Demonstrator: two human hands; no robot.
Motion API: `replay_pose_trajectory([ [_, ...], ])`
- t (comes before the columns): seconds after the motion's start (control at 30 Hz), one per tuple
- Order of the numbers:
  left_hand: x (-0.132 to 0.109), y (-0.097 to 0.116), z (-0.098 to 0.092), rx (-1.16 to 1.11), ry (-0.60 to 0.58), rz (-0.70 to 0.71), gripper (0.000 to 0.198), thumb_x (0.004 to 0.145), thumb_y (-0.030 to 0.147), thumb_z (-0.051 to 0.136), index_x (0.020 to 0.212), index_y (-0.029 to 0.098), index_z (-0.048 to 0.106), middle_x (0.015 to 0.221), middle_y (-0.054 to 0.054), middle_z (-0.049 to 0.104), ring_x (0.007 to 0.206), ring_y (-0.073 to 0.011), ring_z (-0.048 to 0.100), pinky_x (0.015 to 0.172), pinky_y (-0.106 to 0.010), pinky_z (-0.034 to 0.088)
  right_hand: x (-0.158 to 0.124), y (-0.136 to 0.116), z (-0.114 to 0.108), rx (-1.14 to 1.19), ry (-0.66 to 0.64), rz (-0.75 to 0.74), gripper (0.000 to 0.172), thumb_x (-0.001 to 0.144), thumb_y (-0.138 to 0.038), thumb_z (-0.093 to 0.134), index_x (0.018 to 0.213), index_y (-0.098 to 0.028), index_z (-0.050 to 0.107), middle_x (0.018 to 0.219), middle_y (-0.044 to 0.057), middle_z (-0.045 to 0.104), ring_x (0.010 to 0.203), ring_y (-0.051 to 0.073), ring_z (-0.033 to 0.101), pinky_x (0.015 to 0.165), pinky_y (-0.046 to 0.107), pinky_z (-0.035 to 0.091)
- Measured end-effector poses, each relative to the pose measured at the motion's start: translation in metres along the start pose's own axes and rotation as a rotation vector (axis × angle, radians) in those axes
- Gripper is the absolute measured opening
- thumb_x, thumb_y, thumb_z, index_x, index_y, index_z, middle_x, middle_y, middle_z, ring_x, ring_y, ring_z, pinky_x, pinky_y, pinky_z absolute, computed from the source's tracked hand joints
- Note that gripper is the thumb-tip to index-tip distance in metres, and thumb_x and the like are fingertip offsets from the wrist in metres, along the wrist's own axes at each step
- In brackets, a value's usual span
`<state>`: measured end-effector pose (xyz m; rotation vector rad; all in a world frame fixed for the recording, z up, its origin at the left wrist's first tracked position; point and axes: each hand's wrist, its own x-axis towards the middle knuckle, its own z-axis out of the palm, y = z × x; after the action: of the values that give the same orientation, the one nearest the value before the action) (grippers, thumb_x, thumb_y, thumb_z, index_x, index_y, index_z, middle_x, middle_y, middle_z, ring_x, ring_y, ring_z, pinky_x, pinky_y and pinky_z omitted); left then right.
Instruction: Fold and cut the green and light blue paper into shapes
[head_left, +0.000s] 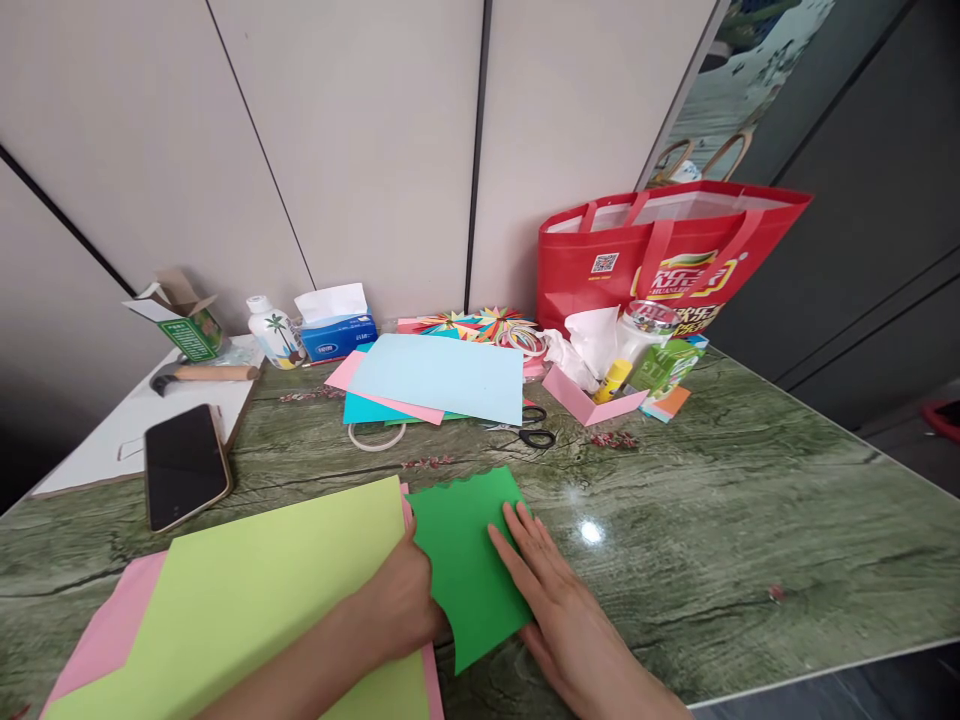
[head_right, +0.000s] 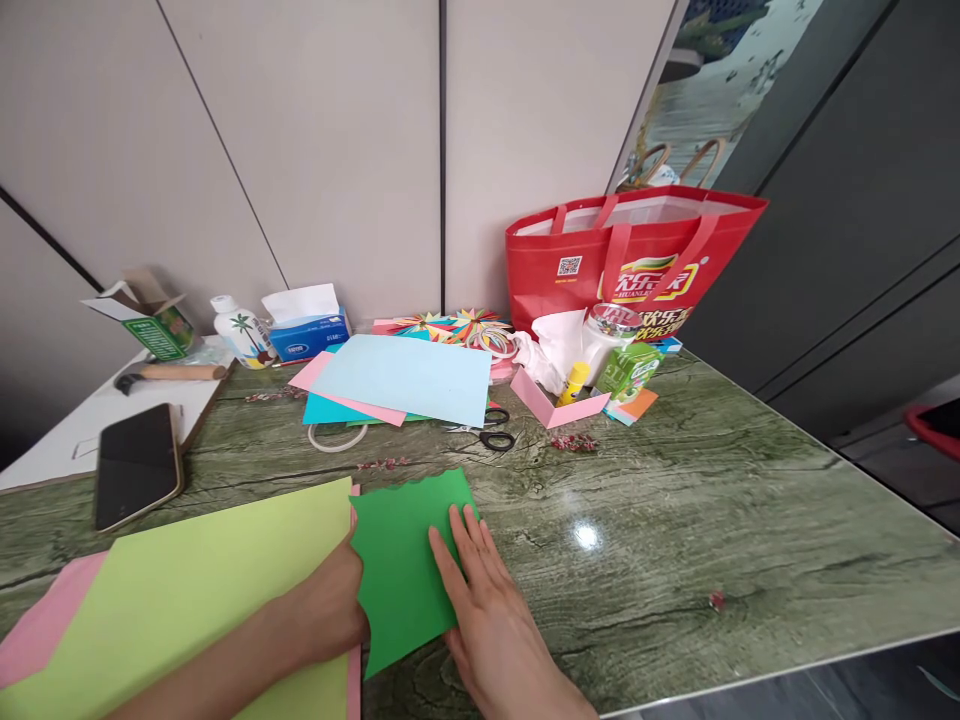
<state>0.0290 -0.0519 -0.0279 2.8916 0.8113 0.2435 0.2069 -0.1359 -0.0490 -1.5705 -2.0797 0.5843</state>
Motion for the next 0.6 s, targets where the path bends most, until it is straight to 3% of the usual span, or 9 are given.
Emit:
replay_pose_trajectory([
  [0.07,0.001,-0.002,-0.002,0.006,-0.037,0.080,0.039,0.093,0.042,0.033,0.124,0.028,0.052,0.120,-0.006,0.062,0.114,-0.0272,0.051,0.095,-0.052,0.034,0.001,-0.003,-0.008,0.178,0.017,0.081,0.060,0.082,-0.011,0.040,0.140,-0.024,0.032,0.150,0.005,0.018,0.138,0.026,0.014,0.107,0.052,0.023],
  [0.13,0.001,-0.005,-0.003,0.057,-0.075,0.122,0.047,0.085,0.049,0.045,0.129,0.031,0.047,0.133,-0.006,0.051,0.122,-0.0360,0.041,0.097,-0.058,0.031,0.002,-0.006,-0.016,0.376,0.077,0.223,0.046,0.091,-0.029,0.034,0.136,-0.023,0.039,0.145,0.005,0.033,0.134,0.025,0.027,0.107,0.049,0.026],
  [0.23,0.001,-0.007,-0.004,0.119,-0.115,0.118,0.056,0.084,0.049,0.047,0.136,0.033,0.036,0.143,-0.005,0.039,0.127,-0.0433,0.031,0.095,-0.064,0.028,0.003,-0.007,-0.023,0.603,0.183,0.458,0.056,0.090,-0.054,0.029,0.129,-0.019,0.050,0.130,0.008,0.054,0.123,0.027,0.046,0.104,0.045,0.034],
  [0.33,0.001,-0.007,-0.004,0.123,-0.136,0.125,0.057,0.085,0.048,0.046,0.138,0.033,0.032,0.144,-0.005,0.036,0.128,-0.0438,0.028,0.095,-0.064,0.027,0.003,-0.005,-0.023,0.675,0.234,0.557,0.067,0.084,-0.065,0.030,0.123,-0.016,0.056,0.122,0.010,0.060,0.116,0.030,0.052,0.100,0.043,0.039],
  [0.43,0.000,-0.007,-0.002,0.125,-0.110,0.134,0.058,0.084,0.048,0.048,0.138,0.033,0.032,0.144,-0.006,0.037,0.128,-0.0439,0.029,0.095,-0.064,0.028,0.002,-0.004,-0.019,0.613,0.205,0.518,0.060,0.088,-0.058,0.031,0.126,-0.017,0.053,0.129,0.010,0.054,0.120,0.029,0.048,0.103,0.045,0.035],
  [0.53,-0.002,-0.009,0.001,0.110,-0.035,0.147,0.053,0.083,0.052,0.046,0.132,0.032,0.041,0.139,-0.006,0.044,0.126,-0.0400,0.034,0.096,-0.062,0.029,0.002,-0.005,-0.012,0.451,0.096,0.287,0.046,0.091,-0.035,0.034,0.135,-0.022,0.042,0.145,0.006,0.035,0.134,0.025,0.028,0.109,0.048,0.023],
  [0.6,-0.003,-0.009,0.005,0.092,0.026,0.180,0.041,0.087,0.047,0.044,0.123,0.029,0.052,0.131,-0.006,0.053,0.122,-0.0336,0.041,0.098,-0.056,0.032,0.003,-0.006,-0.005,0.300,0.029,0.135,0.054,0.086,-0.017,0.037,0.140,-0.024,0.032,0.151,0.003,0.019,0.138,0.024,0.013,0.110,0.050,0.018],
])
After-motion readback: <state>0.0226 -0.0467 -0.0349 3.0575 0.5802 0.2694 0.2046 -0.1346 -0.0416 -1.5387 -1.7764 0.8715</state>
